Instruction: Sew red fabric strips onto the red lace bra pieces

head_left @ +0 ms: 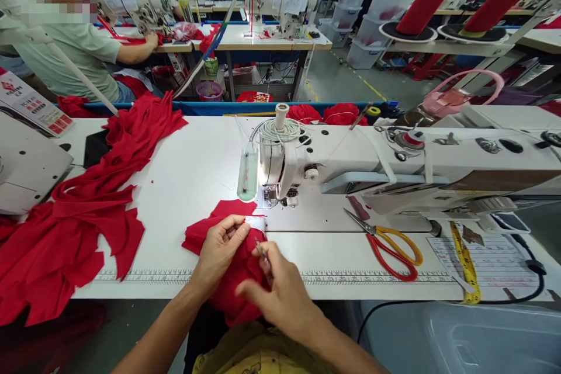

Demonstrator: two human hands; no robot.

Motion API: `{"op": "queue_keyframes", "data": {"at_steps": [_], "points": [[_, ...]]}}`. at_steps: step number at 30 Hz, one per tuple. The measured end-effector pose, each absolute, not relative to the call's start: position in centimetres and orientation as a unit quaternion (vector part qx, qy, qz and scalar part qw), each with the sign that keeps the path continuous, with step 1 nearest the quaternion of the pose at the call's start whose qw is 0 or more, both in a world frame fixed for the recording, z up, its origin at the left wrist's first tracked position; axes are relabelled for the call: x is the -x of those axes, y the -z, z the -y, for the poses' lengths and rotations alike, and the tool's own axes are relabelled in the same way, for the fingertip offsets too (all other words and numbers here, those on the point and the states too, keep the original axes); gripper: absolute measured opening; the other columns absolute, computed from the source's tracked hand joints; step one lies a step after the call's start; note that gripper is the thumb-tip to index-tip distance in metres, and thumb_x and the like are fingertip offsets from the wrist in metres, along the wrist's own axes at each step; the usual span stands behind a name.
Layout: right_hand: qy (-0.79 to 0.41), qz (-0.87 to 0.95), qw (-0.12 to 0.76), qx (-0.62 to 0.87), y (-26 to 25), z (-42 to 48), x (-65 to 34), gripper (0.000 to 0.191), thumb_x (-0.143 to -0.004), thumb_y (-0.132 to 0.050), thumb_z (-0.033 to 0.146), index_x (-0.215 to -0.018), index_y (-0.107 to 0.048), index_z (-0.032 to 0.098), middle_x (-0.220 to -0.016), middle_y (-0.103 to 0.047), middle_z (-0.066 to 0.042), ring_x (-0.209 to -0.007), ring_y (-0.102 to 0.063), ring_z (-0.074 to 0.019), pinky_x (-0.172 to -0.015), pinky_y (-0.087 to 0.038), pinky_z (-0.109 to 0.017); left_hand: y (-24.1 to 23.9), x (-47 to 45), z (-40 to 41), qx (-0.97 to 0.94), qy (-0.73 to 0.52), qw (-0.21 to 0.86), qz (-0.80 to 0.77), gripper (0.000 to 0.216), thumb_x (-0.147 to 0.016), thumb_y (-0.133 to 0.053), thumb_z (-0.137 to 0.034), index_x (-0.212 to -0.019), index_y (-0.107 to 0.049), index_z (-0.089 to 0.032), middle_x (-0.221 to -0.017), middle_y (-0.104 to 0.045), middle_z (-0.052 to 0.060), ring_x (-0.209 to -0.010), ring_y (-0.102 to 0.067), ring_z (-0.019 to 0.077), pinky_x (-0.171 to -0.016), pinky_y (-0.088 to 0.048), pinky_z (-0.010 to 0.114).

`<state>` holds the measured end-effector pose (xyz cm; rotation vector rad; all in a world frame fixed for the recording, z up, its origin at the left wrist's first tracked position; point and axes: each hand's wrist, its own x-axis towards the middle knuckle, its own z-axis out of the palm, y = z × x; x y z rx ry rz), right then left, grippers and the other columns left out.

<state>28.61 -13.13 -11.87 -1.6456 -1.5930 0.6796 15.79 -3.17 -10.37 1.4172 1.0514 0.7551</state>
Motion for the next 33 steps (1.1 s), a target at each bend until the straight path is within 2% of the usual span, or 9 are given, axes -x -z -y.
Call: {"op": "queue_keyframes", "data": {"at_steps": [3,5,7,11,16,20,25,28,33], "points": [[-0.137,0.711,0.249,0.644,13.1,13.8,-26.9,0.024,-0.085,-0.069,0.037,-0.093,-0.054,0.022,-0.084,-0.063,-0.001,-0.062,-0.058,-0.016,-0.051,-0.035,-0.025,9.5,-14.3,1.3,-0.724,-0.237,0.525,-0.38,0.029,-0.096,-0.051,-0.041,-0.106,-0.07,-0.021,-0.1,-0.07,0.005,-0.094,-0.063,0.0209,-0.088,-0.052,0.03],[-0.106,0.755,0.202,0.615,13.4,14.0,-27.0,0.007,-0.086,-0.058,0.015,-0.088,-0.055,0.021,-0.083,-0.062,-0.002,-0.058,-0.055,-0.0145,-0.049,-0.03,-0.026,9.4,-12.5,-0.3,-0.802,-0.169,0.482,-0.31,0.031,-0.098,-0.046,-0.035,-0.117,-0.069,-0.025,-0.116,-0.07,0.006,-0.11,-0.062,0.0229,-0.102,-0.047,0.035],[-0.169,0.764,0.231,0.578,12.8,14.2,-28.1,0.014,-0.086,-0.049,0.008,-0.085,-0.054,0.021,-0.08,-0.061,0.0,-0.059,-0.052,-0.0132,-0.051,-0.031,-0.025,9.8,-10.7,-1.6,-0.859,-0.123,0.423,-0.259,0.033,-0.096,-0.046,-0.027,-0.123,-0.066,-0.027,-0.127,-0.066,0.006,-0.122,-0.058,0.0235,-0.107,-0.043,0.037],[-0.444,0.618,0.389,0.52,10.3,15.7,-31.8,0.024,-0.098,-0.047,0.038,-0.079,-0.05,0.023,-0.067,-0.049,0.004,-0.057,-0.043,-0.0108,-0.053,-0.034,-0.023,11.2,-8.7,-1.8,-0.918,-0.144,0.269,-0.253,0.022,-0.091,-0.057,-0.026,-0.109,-0.07,-0.026,-0.122,-0.069,0.008,-0.12,-0.058,0.0272,-0.107,-0.041,0.043],[-0.562,0.394,0.492,0.535,8.1,17.4,-37.4,0.047,-0.085,-0.055,0.07,-0.078,-0.042,0.025,-0.057,-0.024,0.01,-0.043,-0.019,-0.0078,-0.039,-0.019,-0.023,9.1,-9.8,0.0,-0.904,-0.211,0.252,-0.274,0.022,-0.099,-0.042,-0.029,-0.094,-0.062,-0.023,-0.095,-0.072,0.004,-0.094,-0.065,0.0206,-0.096,-0.045,0.036],[-0.422,0.434,0.436,0.666,7.4,15.5,-41.8,0.038,-0.088,-0.055,0.061,-0.079,-0.05,0.025,-0.053,-0.029,0.009,-0.041,-0.025,-0.0097,-0.039,-0.022,-0.024,6.3,-11.9,-0.7,-0.881,-0.126,0.273,-0.364,0.027,-0.099,-0.04,-0.045,-0.091,-0.055,-0.025,-0.068,-0.059,-0.003,-0.057,-0.051,0.0158,-0.06,-0.037,0.027],[-0.03,0.591,0.337,0.732,9.1,13.7,-41.6,0.025,-0.088,-0.047,0.025,-0.105,-0.064,0.019,-0.083,-0.068,-0.008,-0.07,-0.063,-0.02,-0.058,-0.046,-0.028,7.3,-15.0,-2.5,-0.874,0.009,0.235,-0.426,0.028,-0.088,-0.057,-0.051,-0.084,-0.056,-0.023,-0.075,-0.064,0.001,-0.069,-0.058,0.0221,-0.061,-0.031,0.028],[-0.039,0.733,0.252,0.631,10.2,13.4,-38.3,0.052,-0.08,-0.041,0.004,-0.126,-0.06,0.021,-0.102,-0.069,-0.008,-0.078,-0.065,-0.0159,-0.06,-0.046,-0.024,8.5,-16.2,-2.1,-0.881,-0.018,0.235,-0.41,0.031,-0.086,-0.06,-0.053,-0.086,-0.058,-0.022,-0.088,-0.067,0.005,-0.08,-0.06,0.0249,-0.065,-0.034,0.029],[-0.061,0.823,0.139,0.548,11.5,11.8,-35.1,0.048,-0.071,-0.047,-0.001,-0.11,-0.065,0.021,-0.107,-0.068,-0.002,-0.073,-0.062,-0.0125,-0.054,-0.039,-0.023,9.3,-17.1,-0.9,-0.875,0.009,0.276,-0.397,0.024,-0.082,-0.067,-0.044,-0.08,-0.06,-0.022,-0.074,-0.064,0.003,-0.067,-0.055,0.0225,-0.058,-0.028,0.028]]}}
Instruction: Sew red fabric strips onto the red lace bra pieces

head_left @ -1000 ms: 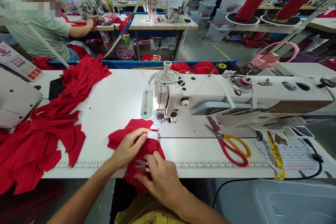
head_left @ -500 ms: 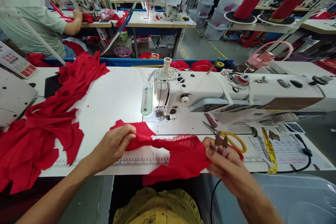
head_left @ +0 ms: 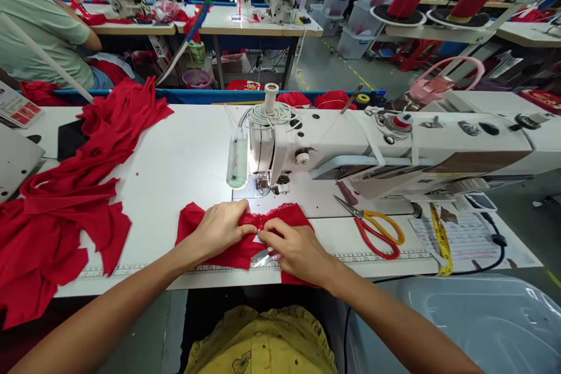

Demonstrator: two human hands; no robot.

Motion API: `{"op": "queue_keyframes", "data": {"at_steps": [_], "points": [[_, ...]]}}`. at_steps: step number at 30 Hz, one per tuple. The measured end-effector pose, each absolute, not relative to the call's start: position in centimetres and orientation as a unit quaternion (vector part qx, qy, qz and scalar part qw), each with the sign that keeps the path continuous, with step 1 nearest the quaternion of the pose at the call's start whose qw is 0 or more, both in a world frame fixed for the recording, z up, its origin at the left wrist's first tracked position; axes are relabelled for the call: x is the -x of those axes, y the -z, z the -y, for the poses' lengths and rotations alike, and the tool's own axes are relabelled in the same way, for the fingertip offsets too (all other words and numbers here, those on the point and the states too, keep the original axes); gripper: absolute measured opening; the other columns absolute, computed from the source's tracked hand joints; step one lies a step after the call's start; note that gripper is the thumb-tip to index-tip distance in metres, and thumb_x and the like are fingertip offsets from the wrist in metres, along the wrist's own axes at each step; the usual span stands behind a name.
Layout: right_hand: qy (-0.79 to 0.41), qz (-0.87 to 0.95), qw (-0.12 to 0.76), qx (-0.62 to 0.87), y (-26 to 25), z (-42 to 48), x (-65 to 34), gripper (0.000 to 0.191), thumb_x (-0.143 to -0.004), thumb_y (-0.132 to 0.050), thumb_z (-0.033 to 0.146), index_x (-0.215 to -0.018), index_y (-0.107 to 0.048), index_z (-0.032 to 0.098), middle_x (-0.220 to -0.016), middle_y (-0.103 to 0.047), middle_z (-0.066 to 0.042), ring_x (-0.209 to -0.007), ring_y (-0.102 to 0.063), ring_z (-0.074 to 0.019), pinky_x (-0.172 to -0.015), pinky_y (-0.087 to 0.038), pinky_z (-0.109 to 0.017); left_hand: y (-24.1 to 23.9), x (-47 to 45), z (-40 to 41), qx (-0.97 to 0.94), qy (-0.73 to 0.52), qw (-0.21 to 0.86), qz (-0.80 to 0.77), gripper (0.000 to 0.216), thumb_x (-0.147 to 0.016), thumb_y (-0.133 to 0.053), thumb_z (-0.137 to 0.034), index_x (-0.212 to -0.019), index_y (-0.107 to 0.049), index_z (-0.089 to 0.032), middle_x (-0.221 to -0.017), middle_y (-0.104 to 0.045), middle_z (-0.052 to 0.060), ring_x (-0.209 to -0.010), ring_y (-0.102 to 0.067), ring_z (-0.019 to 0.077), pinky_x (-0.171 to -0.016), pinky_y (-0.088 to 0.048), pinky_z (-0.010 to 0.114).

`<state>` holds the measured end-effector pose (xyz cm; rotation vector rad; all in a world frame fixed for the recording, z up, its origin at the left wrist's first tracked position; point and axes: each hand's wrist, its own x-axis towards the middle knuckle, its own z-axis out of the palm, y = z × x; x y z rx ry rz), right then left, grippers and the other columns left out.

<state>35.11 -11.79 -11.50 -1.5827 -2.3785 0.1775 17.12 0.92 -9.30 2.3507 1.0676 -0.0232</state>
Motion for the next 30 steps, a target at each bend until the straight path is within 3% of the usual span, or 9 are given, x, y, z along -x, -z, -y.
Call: {"op": "queue_keyframes", "data": {"at_steps": [6,15,21,30], "points": [[-0.027,0.839,0.139,0.525,12.5,11.4,-35.4,0.048,-0.075,-0.045,-0.002,-0.114,-0.063,0.017,-0.127,-0.066,-0.005,-0.082,-0.065,-0.0128,-0.061,-0.042,-0.024,9.4,-17.7,-1.5,-0.822,0.025,0.404,-0.4,0.021,-0.082,-0.06,-0.038,-0.07,-0.066,-0.022,-0.064,-0.061,0.0,-0.064,-0.054,0.0192,-0.059,-0.031,0.027],[-0.044,0.844,0.04,0.533,11.8,11.2,-35.3,0.04,-0.083,-0.049,0.006,-0.119,-0.062,0.016,-0.137,-0.061,-0.008,-0.076,-0.064,-0.0129,-0.05,-0.032,-0.025,8.8,-18.4,-1.2,-0.809,0.043,0.38,-0.447,0.018,-0.075,-0.052,-0.026,-0.06,-0.045,-0.02,-0.063,-0.049,-0.002,-0.061,-0.042,0.0148,-0.057,-0.026,0.028],[-0.065,0.842,0.064,0.532,11.6,11.1,-35.4,0.039,-0.084,-0.047,0.004,-0.117,-0.062,0.016,-0.133,-0.062,-0.009,-0.072,-0.062,-0.0121,-0.05,-0.035,-0.026,8.8,-18.6,-1.0,-0.808,0.054,0.371,-0.455,0.026,-0.08,-0.054,-0.041,-0.065,-0.045,-0.021,-0.062,-0.049,-0.003,-0.062,-0.043,0.0153,-0.058,-0.027,0.028],[-0.083,0.832,0.079,0.543,11.7,11.2,-35.6,0.04,-0.082,-0.047,0.003,-0.116,-0.062,0.018,-0.135,-0.06,-0.006,-0.071,-0.061,-0.0119,-0.049,-0.034,-0.026,9.2,-18.2,-0.3,-0.813,-0.015,0.377,-0.444,0.022,-0.082,-0.046,-0.038,-0.068,-0.048,-0.021,-0.069,-0.052,-0.002,-0.067,-0.046,0.0168,-0.064,-0.032,0.029]]}}
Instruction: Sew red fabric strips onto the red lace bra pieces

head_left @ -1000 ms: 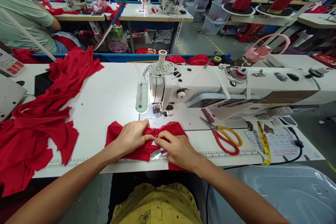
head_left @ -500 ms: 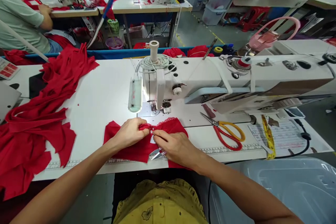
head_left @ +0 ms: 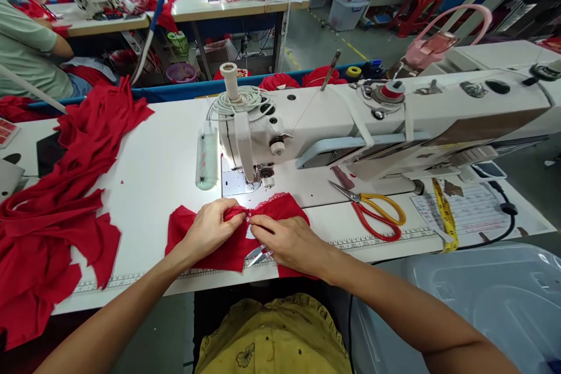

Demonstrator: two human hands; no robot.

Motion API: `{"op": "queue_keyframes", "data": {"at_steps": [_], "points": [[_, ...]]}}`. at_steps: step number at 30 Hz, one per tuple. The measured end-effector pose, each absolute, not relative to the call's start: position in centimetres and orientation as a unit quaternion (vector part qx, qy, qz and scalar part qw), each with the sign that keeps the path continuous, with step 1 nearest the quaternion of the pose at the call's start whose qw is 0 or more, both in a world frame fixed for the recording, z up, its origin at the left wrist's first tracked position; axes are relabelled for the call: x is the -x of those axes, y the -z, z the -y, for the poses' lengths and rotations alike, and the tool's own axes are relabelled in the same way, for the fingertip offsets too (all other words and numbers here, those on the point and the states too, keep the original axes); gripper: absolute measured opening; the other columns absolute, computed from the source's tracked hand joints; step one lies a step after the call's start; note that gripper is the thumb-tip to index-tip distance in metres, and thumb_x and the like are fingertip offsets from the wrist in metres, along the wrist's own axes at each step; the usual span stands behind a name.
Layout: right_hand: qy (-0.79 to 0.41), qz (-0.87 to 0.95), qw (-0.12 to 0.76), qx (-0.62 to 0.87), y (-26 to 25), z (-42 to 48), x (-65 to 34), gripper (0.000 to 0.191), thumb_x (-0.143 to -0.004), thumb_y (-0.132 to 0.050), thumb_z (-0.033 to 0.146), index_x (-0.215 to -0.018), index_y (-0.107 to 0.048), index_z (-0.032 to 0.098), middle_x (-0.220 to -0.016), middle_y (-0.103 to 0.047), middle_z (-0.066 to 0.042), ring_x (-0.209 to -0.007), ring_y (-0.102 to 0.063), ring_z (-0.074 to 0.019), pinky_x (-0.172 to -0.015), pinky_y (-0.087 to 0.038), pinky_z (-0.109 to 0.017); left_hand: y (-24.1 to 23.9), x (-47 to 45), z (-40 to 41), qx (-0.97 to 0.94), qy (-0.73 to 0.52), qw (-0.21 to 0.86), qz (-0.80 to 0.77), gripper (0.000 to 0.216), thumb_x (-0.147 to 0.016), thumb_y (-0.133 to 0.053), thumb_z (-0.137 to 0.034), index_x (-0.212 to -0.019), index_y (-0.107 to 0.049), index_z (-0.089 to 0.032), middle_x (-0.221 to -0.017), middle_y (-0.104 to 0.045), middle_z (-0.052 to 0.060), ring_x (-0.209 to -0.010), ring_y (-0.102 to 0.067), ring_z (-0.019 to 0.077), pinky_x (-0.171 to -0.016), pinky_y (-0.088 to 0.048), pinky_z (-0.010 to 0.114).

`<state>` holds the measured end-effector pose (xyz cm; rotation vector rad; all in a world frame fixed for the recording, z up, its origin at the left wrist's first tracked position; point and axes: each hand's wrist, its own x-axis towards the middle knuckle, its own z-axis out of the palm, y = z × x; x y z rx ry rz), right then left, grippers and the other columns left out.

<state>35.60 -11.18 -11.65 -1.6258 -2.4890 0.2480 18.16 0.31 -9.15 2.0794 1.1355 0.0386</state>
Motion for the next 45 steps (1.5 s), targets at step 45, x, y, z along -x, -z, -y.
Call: {"op": "queue_keyframes", "data": {"at_steps": [45], "points": [[-0.321,0.473,0.555,0.605,11.1,10.4,-33.8,0.011,-0.084,-0.061,0.03,-0.086,-0.066,0.021,-0.08,-0.066,0.001,-0.071,-0.059,-0.0137,-0.067,-0.048,-0.025,8.9,-18.0,6.7,-0.753,-0.344,0.354,-0.436,0.021,-0.095,-0.052,-0.038,-0.104,-0.062,-0.021,-0.095,-0.068,0.005,-0.081,-0.066,0.0179,-0.072,-0.052,0.028]]}}
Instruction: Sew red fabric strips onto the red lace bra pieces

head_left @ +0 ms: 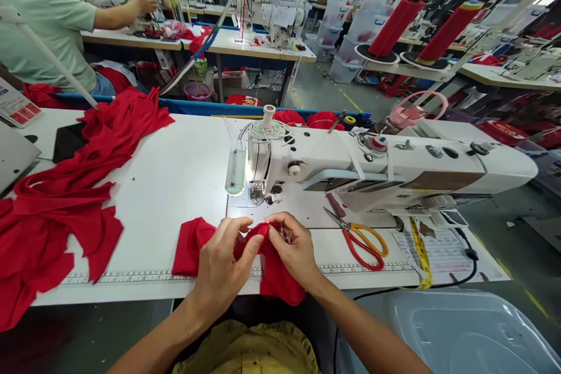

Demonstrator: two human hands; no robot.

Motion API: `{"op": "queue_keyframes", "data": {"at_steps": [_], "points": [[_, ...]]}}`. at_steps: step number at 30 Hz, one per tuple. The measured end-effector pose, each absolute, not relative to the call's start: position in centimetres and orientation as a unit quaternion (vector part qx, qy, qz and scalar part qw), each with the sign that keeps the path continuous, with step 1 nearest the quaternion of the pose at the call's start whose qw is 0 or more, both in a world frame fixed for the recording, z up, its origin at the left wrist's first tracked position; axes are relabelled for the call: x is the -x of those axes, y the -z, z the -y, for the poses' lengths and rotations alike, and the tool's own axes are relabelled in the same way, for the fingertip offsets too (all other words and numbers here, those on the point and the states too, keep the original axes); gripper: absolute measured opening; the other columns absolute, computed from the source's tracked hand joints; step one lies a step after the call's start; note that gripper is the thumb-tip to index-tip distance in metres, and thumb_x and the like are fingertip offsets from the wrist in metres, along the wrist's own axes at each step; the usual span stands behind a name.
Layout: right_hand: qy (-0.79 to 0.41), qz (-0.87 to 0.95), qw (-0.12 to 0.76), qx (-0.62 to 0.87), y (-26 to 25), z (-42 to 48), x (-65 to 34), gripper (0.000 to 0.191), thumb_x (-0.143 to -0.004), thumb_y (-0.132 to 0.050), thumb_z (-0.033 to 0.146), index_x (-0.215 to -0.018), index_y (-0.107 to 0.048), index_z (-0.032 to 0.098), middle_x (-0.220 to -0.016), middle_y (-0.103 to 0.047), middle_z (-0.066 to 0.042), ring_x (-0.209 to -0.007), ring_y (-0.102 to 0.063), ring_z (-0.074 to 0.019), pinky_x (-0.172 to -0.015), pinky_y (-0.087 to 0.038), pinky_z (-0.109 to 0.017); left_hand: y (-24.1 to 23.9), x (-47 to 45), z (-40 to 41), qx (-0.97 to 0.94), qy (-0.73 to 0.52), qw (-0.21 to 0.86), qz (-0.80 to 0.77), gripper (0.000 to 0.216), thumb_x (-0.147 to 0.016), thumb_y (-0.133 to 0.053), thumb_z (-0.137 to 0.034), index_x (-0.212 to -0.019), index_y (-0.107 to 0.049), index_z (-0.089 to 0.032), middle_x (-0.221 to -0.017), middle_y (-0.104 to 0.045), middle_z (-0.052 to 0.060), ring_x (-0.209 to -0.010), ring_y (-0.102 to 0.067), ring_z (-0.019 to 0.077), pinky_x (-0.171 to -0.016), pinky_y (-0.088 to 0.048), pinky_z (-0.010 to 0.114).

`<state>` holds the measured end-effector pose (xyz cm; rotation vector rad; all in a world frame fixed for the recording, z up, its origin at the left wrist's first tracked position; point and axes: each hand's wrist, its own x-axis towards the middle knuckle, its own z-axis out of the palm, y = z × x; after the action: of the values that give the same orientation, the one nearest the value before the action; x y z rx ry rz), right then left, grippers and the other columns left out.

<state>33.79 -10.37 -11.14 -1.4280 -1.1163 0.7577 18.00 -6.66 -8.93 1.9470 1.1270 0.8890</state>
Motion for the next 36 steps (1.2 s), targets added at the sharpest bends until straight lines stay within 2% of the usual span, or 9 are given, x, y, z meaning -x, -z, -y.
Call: {"op": "queue_keyframes", "data": {"at_steps": [7,12,15,19,22,26,31,33,36], "points": [[-0.316,0.461,0.563,0.609,11.1,10.8,-33.7,0.012,-0.085,-0.06,0.032,-0.088,-0.065,0.021,-0.083,-0.068,0.0,-0.069,-0.06,-0.0138,-0.063,-0.049,-0.024,8.5,-17.9,5.4,-0.725,-0.265,0.43,-0.467,0.024,-0.09,-0.056,-0.04,-0.106,-0.065,-0.024,-0.085,-0.066,0.0,-0.054,-0.056,0.0112,-0.054,-0.044,0.025],[-0.311,0.475,0.561,0.602,11.0,10.8,-33.6,0.011,-0.087,-0.06,0.032,-0.087,-0.065,0.022,-0.084,-0.068,0.0,-0.072,-0.061,-0.0142,-0.067,-0.051,-0.025,8.8,-17.9,3.2,-0.78,-0.254,0.437,-0.368,0.021,-0.089,-0.058,-0.036,-0.099,-0.073,-0.024,-0.103,-0.069,0.004,-0.096,-0.064,0.0203,-0.087,-0.05,0.031],[-0.302,0.485,0.56,0.6,10.8,11.0,-33.6,0.013,-0.088,-0.061,0.033,-0.091,-0.067,0.022,-0.086,-0.069,0.0,-0.07,-0.059,-0.0135,-0.065,-0.05,-0.025,8.8,-18.2,2.7,-0.766,-0.229,0.503,-0.328,0.023,-0.093,-0.051,-0.033,-0.091,-0.07,-0.021,-0.095,-0.072,0.003,-0.091,-0.065,0.0187,-0.083,-0.05,0.028],[-0.263,0.51,0.543,0.613,10.0,11.4,-34.3,0.027,-0.092,-0.059,0.037,-0.116,-0.066,0.025,-0.105,-0.069,-0.003,-0.058,-0.05,-0.0095,-0.055,-0.044,-0.024,8.1,-18.3,3.2,-0.817,-0.227,0.384,-0.366,0.023,-0.092,-0.048,-0.029,-0.084,-0.067,-0.02,-0.083,-0.07,0.002,-0.079,-0.061,0.0182,-0.078,-0.045,0.03],[-0.266,0.546,0.511,0.608,9.2,11.5,-34.8,0.024,-0.09,-0.062,0.036,-0.109,-0.069,0.024,-0.104,-0.069,-0.004,-0.069,-0.057,-0.0126,-0.059,-0.044,-0.024,7.2,-18.4,3.6,-0.838,-0.222,0.356,-0.35,0.022,-0.091,-0.047,-0.027,-0.081,-0.066,-0.021,-0.077,-0.068,0.001,-0.076,-0.058,0.0176,-0.08,-0.042,0.032],[-0.376,0.495,0.51,0.595,9.2,11.2,-35.1,0.022,-0.089,-0.063,0.042,-0.084,-0.069,0.021,-0.073,-0.063,0.001,-0.064,-0.053,-0.013,-0.057,-0.041,-0.024,6.9,-18.4,3.7,-0.746,-0.167,0.533,-0.362,0.025,-0.09,-0.051,-0.039,-0.085,-0.068,-0.02,-0.083,-0.068,0.001,-0.076,-0.058,0.0169,-0.068,-0.044,0.027],[-0.528,0.379,0.512,0.562,10.5,11.0,-34.8,0.034,-0.084,-0.066,0.053,-0.076,-0.062,0.02,-0.053,-0.032,0.009,-0.045,-0.024,-0.0073,-0.042,-0.02,-0.022,8.1,-18.1,3.9,-0.604,-0.133,0.689,-0.378,0.037,-0.08,-0.066,-0.054,-0.084,-0.066,-0.017,-0.076,-0.063,0.001,-0.064,-0.054,0.0136,-0.056,-0.041,0.023],[-0.515,0.402,0.493,0.575,10.7,11.0,-34.8,0.034,-0.086,-0.063,0.053,-0.078,-0.061,0.02,-0.055,-0.036,0.008,-0.046,-0.029,-0.0081,-0.043,-0.024,-0.022,8.5,-18.0,3.8,-0.567,-0.129,0.711,-0.395,0.038,-0.077,-0.07,-0.054,-0.08,-0.065,-0.016,-0.071,-0.061,-0.001,-0.059,-0.05,0.0111,-0.054,-0.038,0.022],[-0.369,0.494,0.453,0.644,10.4,11.4,-35.2,0.032,-0.088,-0.06,0.051,-0.094,-0.062,0.02,-0.07,-0.055,0.003,-0.059,-0.05,-0.0128,-0.055,-0.04,-0.024,9.0,-17.9,3.6,-0.547,-0.129,0.721,-0.405,0.038,-0.075,-0.073,-0.051,-0.075,-0.063,-0.015,-0.065,-0.056,-0.003,-0.054,-0.045,0.0084,-0.051,-0.033,0.02]]}}
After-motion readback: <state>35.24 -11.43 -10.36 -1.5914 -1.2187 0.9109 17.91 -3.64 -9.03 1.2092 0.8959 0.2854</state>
